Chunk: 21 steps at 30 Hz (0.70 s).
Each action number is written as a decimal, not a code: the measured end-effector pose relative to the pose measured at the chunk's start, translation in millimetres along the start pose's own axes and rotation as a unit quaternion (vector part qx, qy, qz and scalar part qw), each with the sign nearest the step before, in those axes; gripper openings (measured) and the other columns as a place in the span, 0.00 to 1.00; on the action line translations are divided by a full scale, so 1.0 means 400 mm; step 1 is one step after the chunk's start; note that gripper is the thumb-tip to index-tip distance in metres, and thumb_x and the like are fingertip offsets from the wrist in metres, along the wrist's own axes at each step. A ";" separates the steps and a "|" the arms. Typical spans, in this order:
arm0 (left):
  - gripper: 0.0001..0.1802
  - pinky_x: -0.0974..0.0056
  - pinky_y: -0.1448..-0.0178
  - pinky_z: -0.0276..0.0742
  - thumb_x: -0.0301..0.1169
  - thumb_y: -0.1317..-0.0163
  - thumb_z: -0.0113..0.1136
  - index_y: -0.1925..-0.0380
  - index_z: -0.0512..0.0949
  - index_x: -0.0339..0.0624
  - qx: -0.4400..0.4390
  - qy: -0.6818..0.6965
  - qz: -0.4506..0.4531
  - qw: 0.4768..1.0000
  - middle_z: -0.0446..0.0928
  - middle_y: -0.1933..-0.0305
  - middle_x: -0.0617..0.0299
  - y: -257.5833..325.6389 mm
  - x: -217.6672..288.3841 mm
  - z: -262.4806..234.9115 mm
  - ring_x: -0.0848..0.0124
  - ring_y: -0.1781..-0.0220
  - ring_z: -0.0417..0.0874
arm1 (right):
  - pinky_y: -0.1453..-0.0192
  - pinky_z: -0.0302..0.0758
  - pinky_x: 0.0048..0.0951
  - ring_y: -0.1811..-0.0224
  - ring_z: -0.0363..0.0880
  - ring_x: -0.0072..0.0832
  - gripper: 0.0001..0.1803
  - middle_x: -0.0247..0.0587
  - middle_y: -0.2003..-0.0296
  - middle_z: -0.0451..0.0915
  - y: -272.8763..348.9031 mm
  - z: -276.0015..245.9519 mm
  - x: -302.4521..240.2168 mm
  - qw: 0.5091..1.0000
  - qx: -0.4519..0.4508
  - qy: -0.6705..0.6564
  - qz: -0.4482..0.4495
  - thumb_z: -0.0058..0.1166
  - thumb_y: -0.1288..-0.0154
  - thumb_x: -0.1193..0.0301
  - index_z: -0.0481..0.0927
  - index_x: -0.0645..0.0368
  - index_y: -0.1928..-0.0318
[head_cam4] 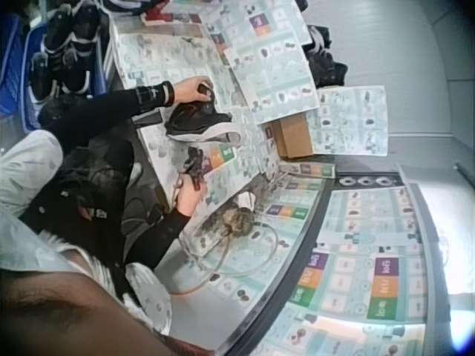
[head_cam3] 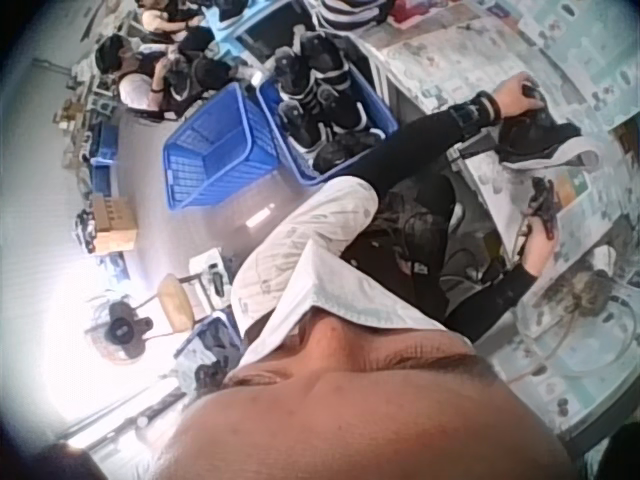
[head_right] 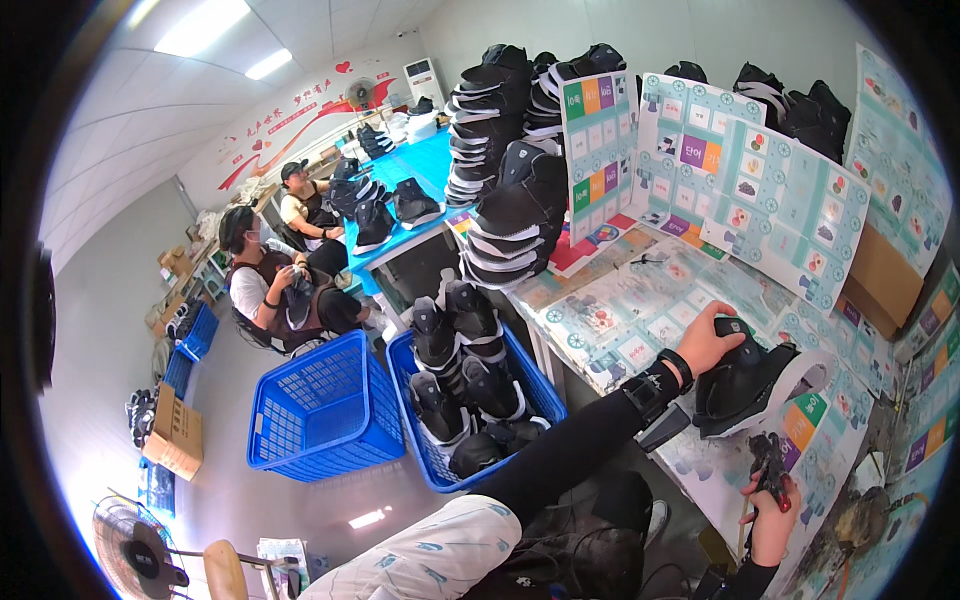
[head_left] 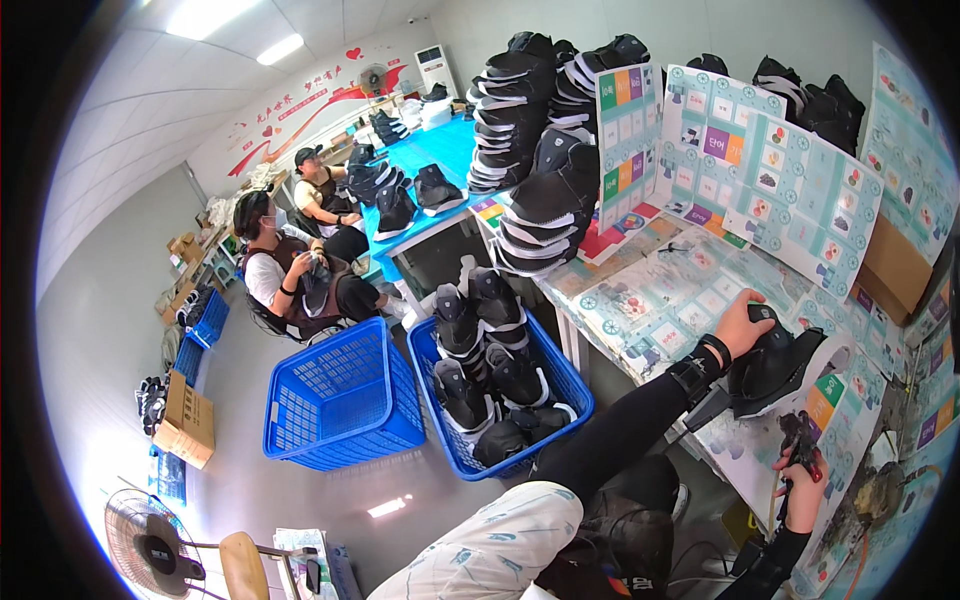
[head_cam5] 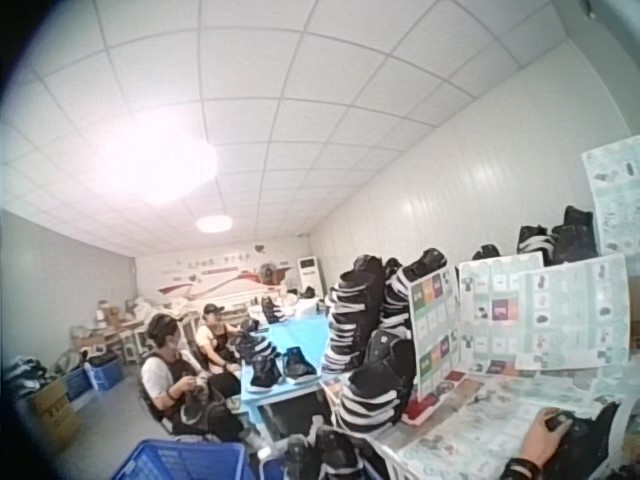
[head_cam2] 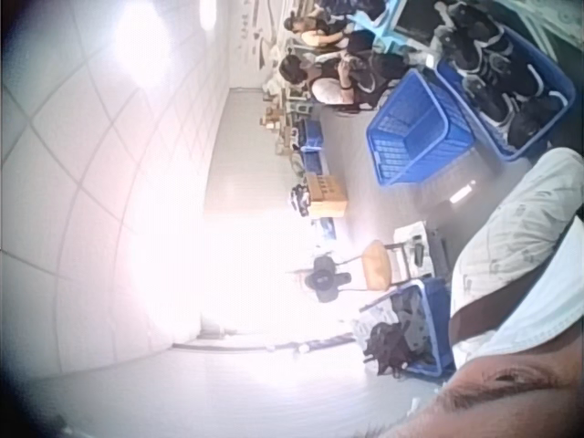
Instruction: Trim excess material from the edges of a sneaker upper using a manual trimming tool.
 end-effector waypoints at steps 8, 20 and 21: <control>0.25 0.57 0.51 0.85 0.40 0.35 0.75 0.43 0.84 0.37 -0.092 -0.091 -0.046 0.990 0.87 0.58 0.51 -0.029 -0.086 -0.108 0.62 0.53 0.88 | 0.71 0.73 0.29 0.76 0.76 0.22 0.15 0.28 0.72 0.82 -0.023 0.065 -0.036 0.997 -0.013 0.073 0.009 0.64 0.39 0.69 0.86 0.59 0.52; 0.30 0.65 0.48 0.82 0.37 0.36 0.78 0.40 0.80 0.28 -0.067 -0.056 -0.031 0.996 0.87 0.51 0.52 0.007 -0.009 -0.094 0.69 0.54 0.86 | 0.53 0.77 0.54 0.57 0.81 0.65 0.16 0.68 0.67 0.81 -0.033 0.060 -0.130 0.955 0.064 0.268 -0.112 0.56 0.41 0.68 0.84 0.68 0.58; 0.30 0.65 0.48 0.82 0.37 0.36 0.78 0.41 0.80 0.28 -0.069 -0.060 -0.031 0.995 0.87 0.51 0.52 0.009 -0.006 -0.099 0.69 0.53 0.86 | 0.53 0.77 0.54 0.57 0.81 0.65 0.16 0.68 0.67 0.81 -0.030 0.062 -0.130 0.955 0.060 0.268 -0.112 0.56 0.41 0.68 0.84 0.68 0.58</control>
Point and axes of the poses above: each hand's wrist, its own y-axis away from the middle knuckle, its own z-axis out of the palm, x = y × z, the point moved 9 cm from there along -y, towards the middle knuckle
